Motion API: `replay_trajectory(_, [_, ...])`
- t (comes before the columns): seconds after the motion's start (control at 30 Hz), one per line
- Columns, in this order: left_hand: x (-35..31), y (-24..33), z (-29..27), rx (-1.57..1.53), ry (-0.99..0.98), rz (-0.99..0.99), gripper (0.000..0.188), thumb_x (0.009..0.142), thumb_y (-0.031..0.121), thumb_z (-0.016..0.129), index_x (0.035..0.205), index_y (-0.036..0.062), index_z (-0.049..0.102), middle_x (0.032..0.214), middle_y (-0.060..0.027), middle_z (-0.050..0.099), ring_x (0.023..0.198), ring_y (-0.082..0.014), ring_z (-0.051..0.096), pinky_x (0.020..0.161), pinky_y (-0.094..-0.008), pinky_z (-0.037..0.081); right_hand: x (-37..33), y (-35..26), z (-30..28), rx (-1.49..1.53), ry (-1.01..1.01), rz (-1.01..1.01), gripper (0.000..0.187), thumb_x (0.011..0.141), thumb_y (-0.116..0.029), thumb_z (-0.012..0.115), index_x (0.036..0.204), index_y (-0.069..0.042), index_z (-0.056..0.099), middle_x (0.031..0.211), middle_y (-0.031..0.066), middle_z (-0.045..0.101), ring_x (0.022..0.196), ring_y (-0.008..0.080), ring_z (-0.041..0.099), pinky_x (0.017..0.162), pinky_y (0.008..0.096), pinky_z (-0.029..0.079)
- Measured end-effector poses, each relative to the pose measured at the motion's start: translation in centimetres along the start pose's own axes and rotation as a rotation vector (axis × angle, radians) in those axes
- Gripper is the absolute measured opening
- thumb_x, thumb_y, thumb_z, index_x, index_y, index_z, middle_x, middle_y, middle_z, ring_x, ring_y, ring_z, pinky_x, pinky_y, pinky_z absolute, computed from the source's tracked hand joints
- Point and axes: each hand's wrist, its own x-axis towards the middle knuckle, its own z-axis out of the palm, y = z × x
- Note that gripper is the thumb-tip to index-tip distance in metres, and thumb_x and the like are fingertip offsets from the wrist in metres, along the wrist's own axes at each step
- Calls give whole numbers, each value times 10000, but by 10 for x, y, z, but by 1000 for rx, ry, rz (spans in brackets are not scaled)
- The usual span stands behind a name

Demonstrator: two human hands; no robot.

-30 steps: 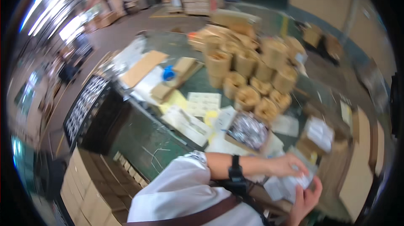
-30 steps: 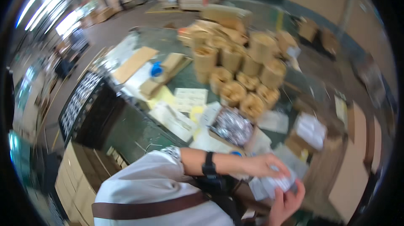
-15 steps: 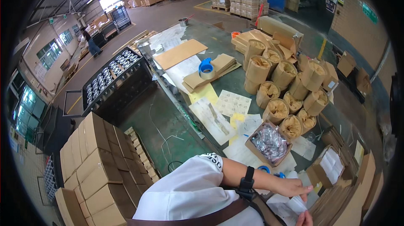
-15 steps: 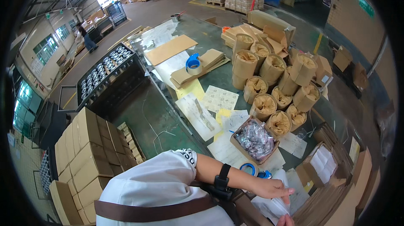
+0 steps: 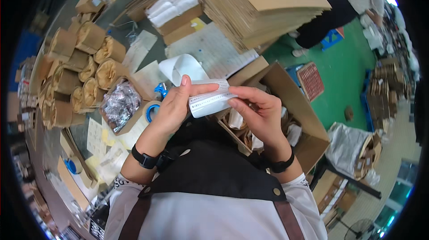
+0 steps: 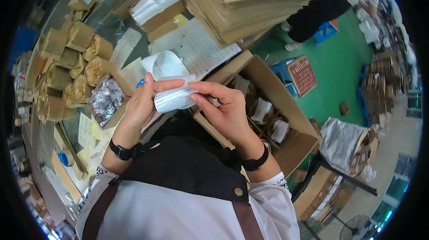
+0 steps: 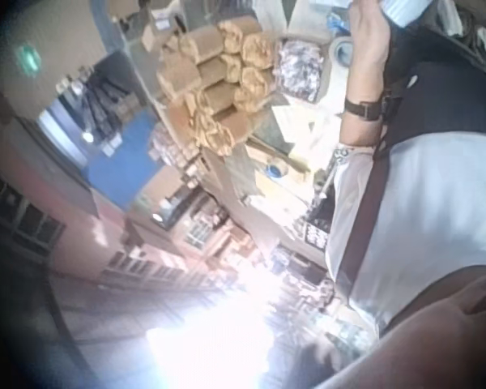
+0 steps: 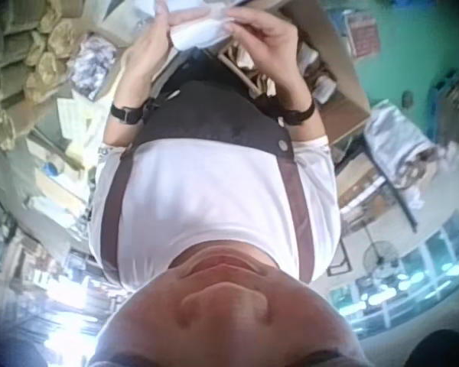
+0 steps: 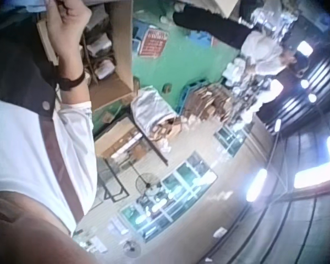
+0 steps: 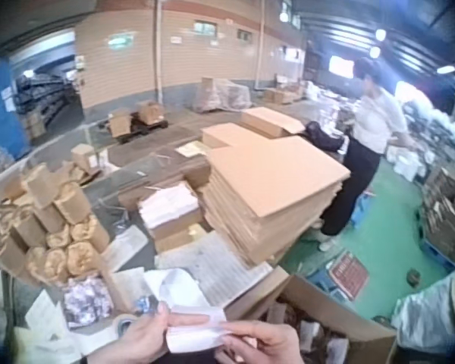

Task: Packing industrial items and sachets into cardboard boxes and sealing them with tape.

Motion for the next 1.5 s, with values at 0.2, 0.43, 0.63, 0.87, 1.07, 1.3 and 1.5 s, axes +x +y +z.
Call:
replay_trajectory(0.2, [7, -1, 17, 128, -108, 61, 714, 1021, 486, 184, 1160, -62, 620, 1125, -165, 647, 1052, -209, 601, 965, -295, 431, -19, -5, -16, 67, 46, 146, 266, 850, -11, 661, 1114, -36, 669, 932, 60, 698, 844, 103, 623, 780, 250, 491])
replay_trajectory(0.43, [13, -9, 23, 233, 72, 70, 698, 1017, 502, 218, 1190, -52, 607, 1154, -158, 632, 1102, -192, 554, 1002, -293, 379, -23, 8, -29, -36, 39, -11, 174, 796, 36, 676, 962, -8, 699, 1067, 72, 651, 927, 136, 614, 815, 241, 474])
replay_trajectory(0.63, [11, -12, -5, 12, 337, 220, 408, 992, 289, 500, 1229, -32, 586, 1208, -122, 607, 1109, -156, 539, 1006, -282, 372, -33, 129, -96, -519, -393, 428, 134, 728, -52, 719, 856, -16, 698, 796, 114, 665, 761, 238, 653, 716, 328, 517])
replay_trajectory(0.87, [-3, -25, 17, -59, 308, 150, 458, 838, 4, 687, 1278, -2, 556, 1235, -95, 591, 1104, -144, 545, 986, -289, 413, -43, 154, -69, -733, -84, 137, 373, 720, -127, 761, 1048, -56, 596, 1030, 114, 597, 899, 248, 613, 755, 359, 498])
replay_trajectory(1.07, [6, -33, 45, -76, 103, 98, 450, 835, 22, 698, 1263, -14, 565, 1217, -111, 596, 1099, -149, 551, 960, -289, 435, -18, 24, -43, 371, -114, 279, 445, 824, -58, 714, 1215, -23, 504, 971, 57, 653, 972, 112, 598, 858, 263, 444])
replay_trajectory(1.3, [12, -32, 42, -8, -168, -147, 554, 1032, 380, 323, 1217, -82, 567, 1245, -185, 571, 1160, -221, 541, 1011, -335, 410, -27, 27, -69, -274, -165, 10, 270, 801, 30, 701, 1065, -19, 676, 881, 63, 686, 845, 121, 637, 735, 224, 478])
replay_trajectory(1.5, [8, -51, 35, -33, 85, -213, 538, 1034, 362, 330, 1243, -88, 538, 1239, -168, 576, 1155, -218, 544, 1007, -334, 414, -47, 52, -68, -44, -30, 51, 159, 789, 35, 702, 940, -13, 699, 800, 50, 670, 821, 135, 625, 754, 273, 496])
